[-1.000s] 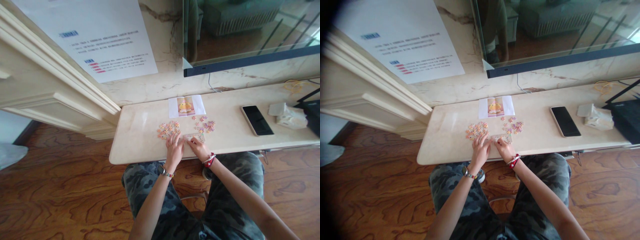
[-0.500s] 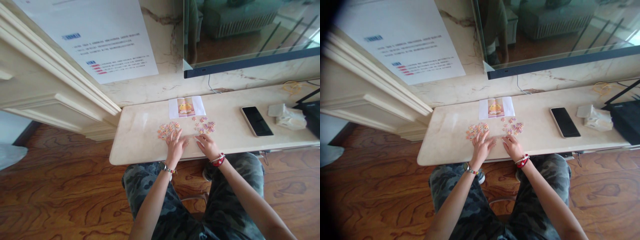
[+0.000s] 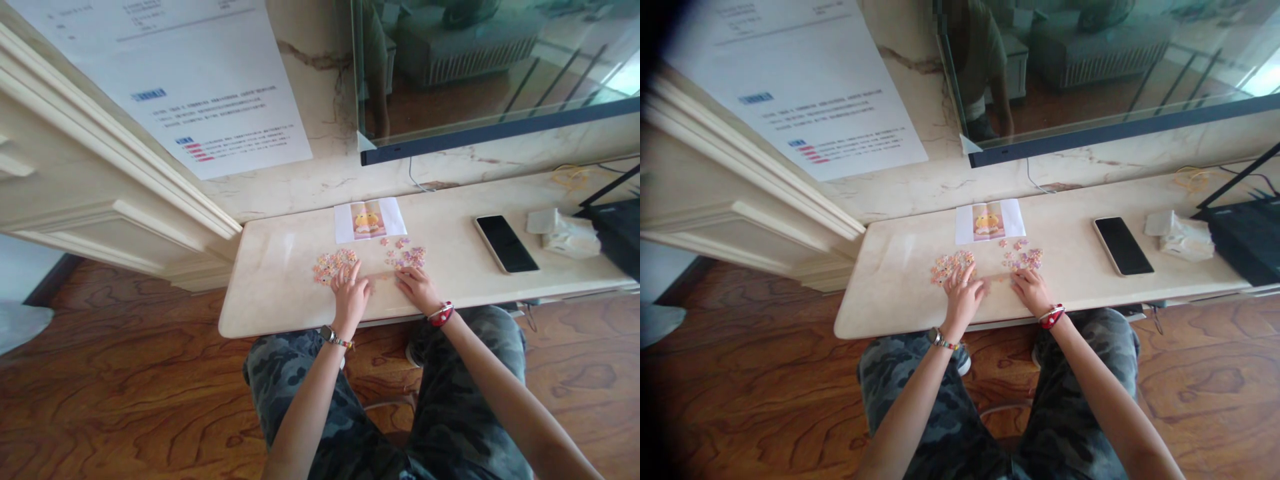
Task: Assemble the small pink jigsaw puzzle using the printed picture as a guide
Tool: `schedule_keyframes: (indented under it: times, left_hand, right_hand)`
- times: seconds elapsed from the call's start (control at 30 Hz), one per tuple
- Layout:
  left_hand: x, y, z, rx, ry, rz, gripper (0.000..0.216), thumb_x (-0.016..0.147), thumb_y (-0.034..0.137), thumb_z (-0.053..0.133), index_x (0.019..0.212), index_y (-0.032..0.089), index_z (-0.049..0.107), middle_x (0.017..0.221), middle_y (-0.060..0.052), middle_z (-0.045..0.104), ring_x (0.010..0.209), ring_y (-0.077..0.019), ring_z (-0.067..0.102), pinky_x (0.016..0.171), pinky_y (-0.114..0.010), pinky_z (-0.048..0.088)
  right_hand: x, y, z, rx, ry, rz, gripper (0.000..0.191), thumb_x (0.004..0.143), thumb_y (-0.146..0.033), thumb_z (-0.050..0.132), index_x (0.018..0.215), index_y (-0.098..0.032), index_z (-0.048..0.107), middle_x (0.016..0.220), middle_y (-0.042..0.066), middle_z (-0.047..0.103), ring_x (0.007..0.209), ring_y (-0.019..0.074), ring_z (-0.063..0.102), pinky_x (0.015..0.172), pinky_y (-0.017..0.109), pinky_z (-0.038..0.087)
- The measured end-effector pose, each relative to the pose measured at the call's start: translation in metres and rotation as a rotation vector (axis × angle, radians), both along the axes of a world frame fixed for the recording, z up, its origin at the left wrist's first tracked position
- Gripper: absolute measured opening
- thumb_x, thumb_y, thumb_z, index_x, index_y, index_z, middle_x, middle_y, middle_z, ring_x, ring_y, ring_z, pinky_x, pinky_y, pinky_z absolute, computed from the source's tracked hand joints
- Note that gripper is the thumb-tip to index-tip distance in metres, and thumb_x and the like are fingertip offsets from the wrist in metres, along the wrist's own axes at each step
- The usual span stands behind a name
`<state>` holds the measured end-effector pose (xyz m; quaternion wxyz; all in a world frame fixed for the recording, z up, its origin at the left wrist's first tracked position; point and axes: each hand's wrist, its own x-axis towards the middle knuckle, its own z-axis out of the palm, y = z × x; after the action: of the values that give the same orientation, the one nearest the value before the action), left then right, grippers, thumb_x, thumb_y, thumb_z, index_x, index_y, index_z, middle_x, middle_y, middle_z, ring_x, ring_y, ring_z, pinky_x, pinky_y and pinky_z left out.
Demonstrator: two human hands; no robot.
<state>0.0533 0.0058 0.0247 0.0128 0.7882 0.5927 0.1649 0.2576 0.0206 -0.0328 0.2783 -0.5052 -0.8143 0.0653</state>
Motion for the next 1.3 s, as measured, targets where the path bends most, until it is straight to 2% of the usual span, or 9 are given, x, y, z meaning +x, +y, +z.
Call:
schedule_keyframes:
  times: [0.43,0.73,0.87,1.03,1.2,1.3]
  left_hand:
    - [0.007,-0.003,-0.001,-0.032,0.006,0.063,0.015,0.075,0.022,0.051,0.084,0.025,0.062,0.132,0.000,0.035,0.122,-0.0290,0.026,0.094,-0.053,0.027]
    - [0.010,-0.002,-0.002,0.015,-0.034,0.063,0.013,0.075,0.022,0.052,0.083,0.023,0.062,0.131,-0.003,0.037,0.120,-0.0298,0.029,0.093,-0.053,0.029]
    - [0.008,-0.003,0.004,0.047,-0.063,0.066,0.017,0.078,0.026,0.047,0.088,0.023,0.061,0.130,-0.004,0.038,0.120,-0.0283,0.030,0.094,-0.050,0.029]
    - [0.002,-0.004,0.013,0.092,-0.096,0.076,0.021,0.080,0.026,0.044,0.095,0.023,0.058,0.130,-0.004,0.038,0.123,-0.0261,0.026,0.098,-0.046,0.027]
    - [0.004,-0.003,0.012,0.097,-0.100,0.076,0.021,0.079,0.025,0.045,0.095,0.022,0.059,0.129,-0.005,0.038,0.123,-0.0266,0.026,0.099,-0.045,0.027]
    - [0.004,-0.005,0.009,0.083,-0.098,0.075,0.021,0.079,0.025,0.046,0.095,0.022,0.059,0.129,-0.006,0.038,0.121,-0.0273,0.029,0.098,-0.046,0.028]
  right_hand:
    - [0.003,0.003,0.002,0.009,0.050,0.055,0.028,0.081,-0.029,0.043,0.104,-0.021,0.057,0.099,0.008,0.055,0.093,0.0199,0.050,0.080,0.037,0.046]
    - [0.001,0.001,0.010,-0.009,0.062,0.065,0.029,0.082,-0.030,0.041,0.105,-0.022,0.056,0.098,0.008,0.055,0.092,0.0197,0.051,0.081,0.039,0.045]
    - [0.014,0.002,0.022,0.017,0.139,-0.020,0.027,0.082,-0.029,0.041,0.102,-0.022,0.058,0.097,0.007,0.056,0.092,0.0182,0.052,0.081,0.035,0.045]
    - [0.050,0.021,0.031,0.011,0.183,-0.302,0.026,0.080,-0.032,0.042,0.093,-0.019,0.062,0.086,0.007,0.056,0.076,0.0160,0.055,0.070,0.030,0.047]
    - [0.063,0.049,0.024,-0.040,0.060,-0.183,0.025,0.077,-0.031,0.048,0.094,-0.020,0.062,0.086,0.007,0.054,0.075,0.0161,0.054,0.071,0.032,0.047]
    - [0.065,0.061,0.019,-0.060,0.018,-0.202,0.023,0.074,-0.027,0.052,0.092,-0.017,0.062,0.087,0.008,0.054,0.075,0.0166,0.054,0.072,0.033,0.046]
